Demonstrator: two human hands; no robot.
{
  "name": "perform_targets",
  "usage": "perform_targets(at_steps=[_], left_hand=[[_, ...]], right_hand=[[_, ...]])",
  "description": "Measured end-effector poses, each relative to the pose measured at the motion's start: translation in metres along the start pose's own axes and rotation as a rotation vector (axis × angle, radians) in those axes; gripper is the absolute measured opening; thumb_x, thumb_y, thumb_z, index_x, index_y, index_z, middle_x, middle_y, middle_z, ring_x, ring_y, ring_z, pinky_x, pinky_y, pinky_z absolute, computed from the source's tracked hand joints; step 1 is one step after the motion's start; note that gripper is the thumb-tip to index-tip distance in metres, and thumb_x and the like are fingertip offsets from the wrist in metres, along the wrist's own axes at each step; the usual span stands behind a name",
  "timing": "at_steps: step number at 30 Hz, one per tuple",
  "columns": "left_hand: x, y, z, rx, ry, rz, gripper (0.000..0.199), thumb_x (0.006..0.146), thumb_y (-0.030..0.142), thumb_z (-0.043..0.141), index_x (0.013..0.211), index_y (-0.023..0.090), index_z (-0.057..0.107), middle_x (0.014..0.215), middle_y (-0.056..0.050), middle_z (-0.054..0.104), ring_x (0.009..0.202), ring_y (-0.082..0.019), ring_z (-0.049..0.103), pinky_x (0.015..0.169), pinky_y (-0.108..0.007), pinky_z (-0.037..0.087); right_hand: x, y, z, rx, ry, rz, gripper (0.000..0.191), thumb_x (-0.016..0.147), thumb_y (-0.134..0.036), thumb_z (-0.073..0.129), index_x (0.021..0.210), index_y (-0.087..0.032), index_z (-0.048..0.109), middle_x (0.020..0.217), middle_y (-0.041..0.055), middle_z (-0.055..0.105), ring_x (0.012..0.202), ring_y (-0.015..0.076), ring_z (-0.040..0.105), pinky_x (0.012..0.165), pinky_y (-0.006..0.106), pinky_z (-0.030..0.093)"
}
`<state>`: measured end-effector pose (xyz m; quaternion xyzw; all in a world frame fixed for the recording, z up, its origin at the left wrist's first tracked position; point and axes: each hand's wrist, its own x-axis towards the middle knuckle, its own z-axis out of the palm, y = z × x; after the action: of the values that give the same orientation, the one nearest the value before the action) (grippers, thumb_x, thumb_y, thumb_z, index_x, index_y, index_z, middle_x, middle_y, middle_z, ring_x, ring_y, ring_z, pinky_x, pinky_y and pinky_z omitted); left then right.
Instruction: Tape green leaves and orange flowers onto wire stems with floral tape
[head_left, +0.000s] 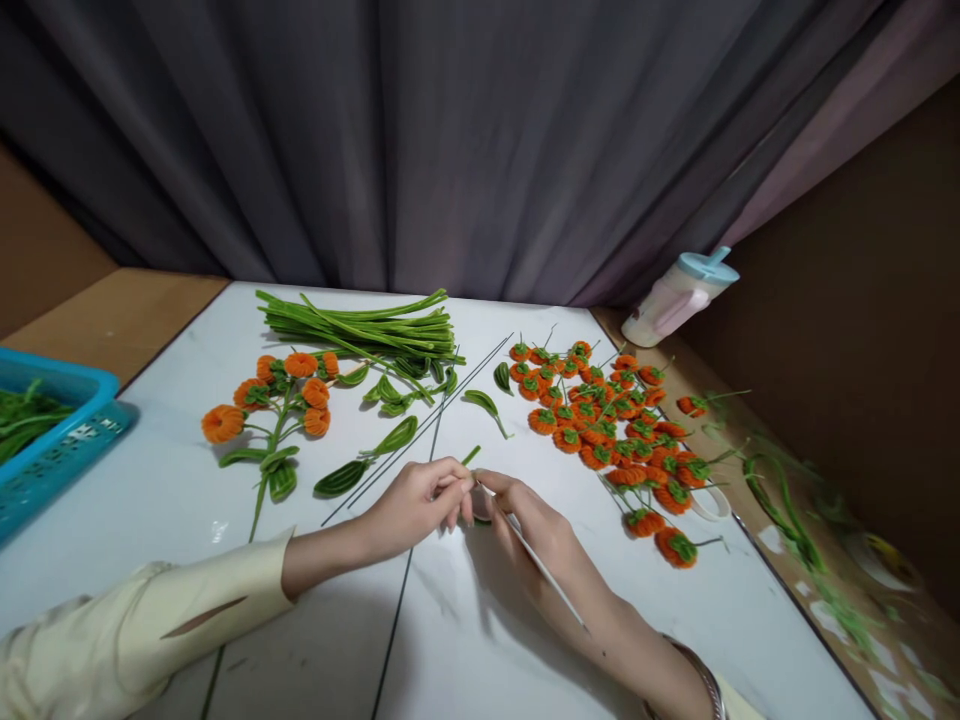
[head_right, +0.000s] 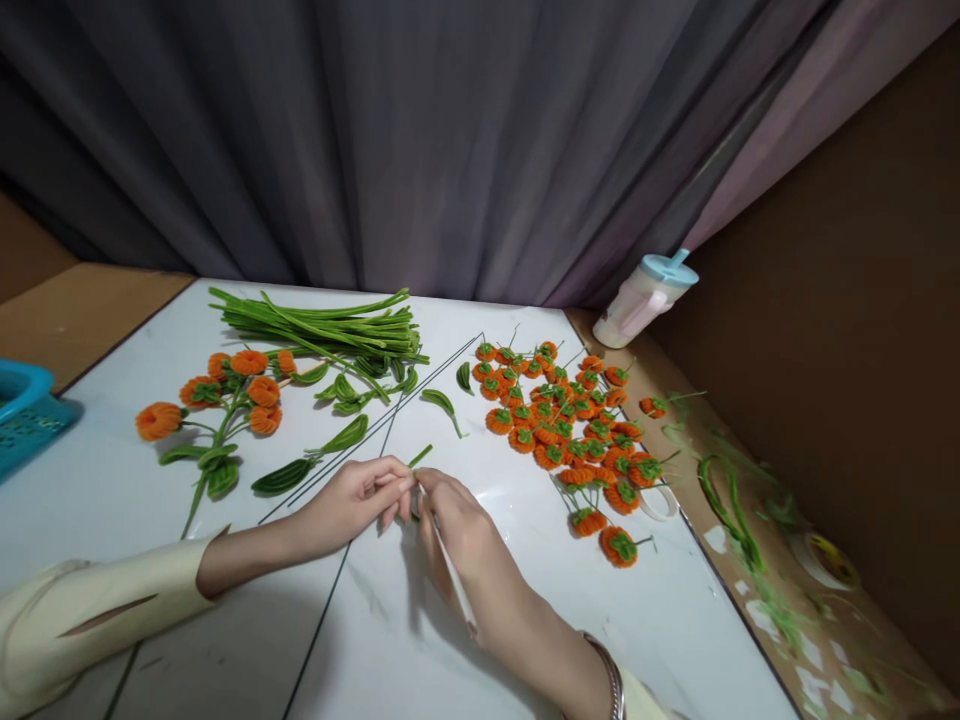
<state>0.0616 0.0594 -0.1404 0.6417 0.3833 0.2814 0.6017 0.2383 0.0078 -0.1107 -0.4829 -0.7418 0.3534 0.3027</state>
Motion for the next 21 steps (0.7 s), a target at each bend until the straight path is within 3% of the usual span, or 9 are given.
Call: perform_targets(at_steps=[5,10,15,21], left_hand=[[-0.001,0.002,0.000,0.020,-0.018,0.002,0.023,0.089,0.031,0.046,0.074,0.015,0.053,0.062,-0.001,0.061,0.049,-0.009,0.049,0.049,-0.020,0.041],[-0.001,0.004,0.001,-0.027,-0.016,-0.009,0.021,0.087,0.033,0.049,0.078,0.015,0.055,0.062,-0.001,0.062,0.048,-0.009,0.049,0.048,-0.021,0.041],[0.000,0.003,0.000,-0.082,-0.019,-0.019,0.020,0.087,0.031,0.050,0.082,0.014,0.057,0.064,-0.002,0.064,0.050,-0.009,0.050,0.049,-0.021,0.041],[0.000,0.002,-0.001,-0.111,-0.035,-0.018,0.020,0.088,0.031,0.050,0.081,0.013,0.057,0.065,-0.003,0.064,0.051,-0.009,0.050,0.050,-0.021,0.041]], right_hand=[[0.004,0.003,0.002,-0.006,-0.017,-0.020,0.007,0.088,-0.021,0.048,0.091,-0.022,0.054,0.114,0.0111,0.063,0.105,0.0238,0.059,0.088,0.034,0.046],[0.010,-0.007,-0.007,0.073,-0.035,0.171,0.021,0.095,-0.034,0.037,0.084,-0.022,0.051,0.092,0.0087,0.066,0.085,0.0220,0.064,0.074,0.033,0.047],[0.014,-0.016,-0.025,0.316,0.055,0.363,0.027,0.089,-0.035,0.052,0.065,-0.023,0.044,0.087,0.0071,0.068,0.118,0.0284,0.054,0.089,0.037,0.042],[0.020,-0.021,-0.033,0.493,0.045,0.473,0.027,0.082,-0.029,0.058,0.060,-0.022,0.044,0.092,0.0064,0.070,0.110,0.0257,0.059,0.089,0.036,0.042]])
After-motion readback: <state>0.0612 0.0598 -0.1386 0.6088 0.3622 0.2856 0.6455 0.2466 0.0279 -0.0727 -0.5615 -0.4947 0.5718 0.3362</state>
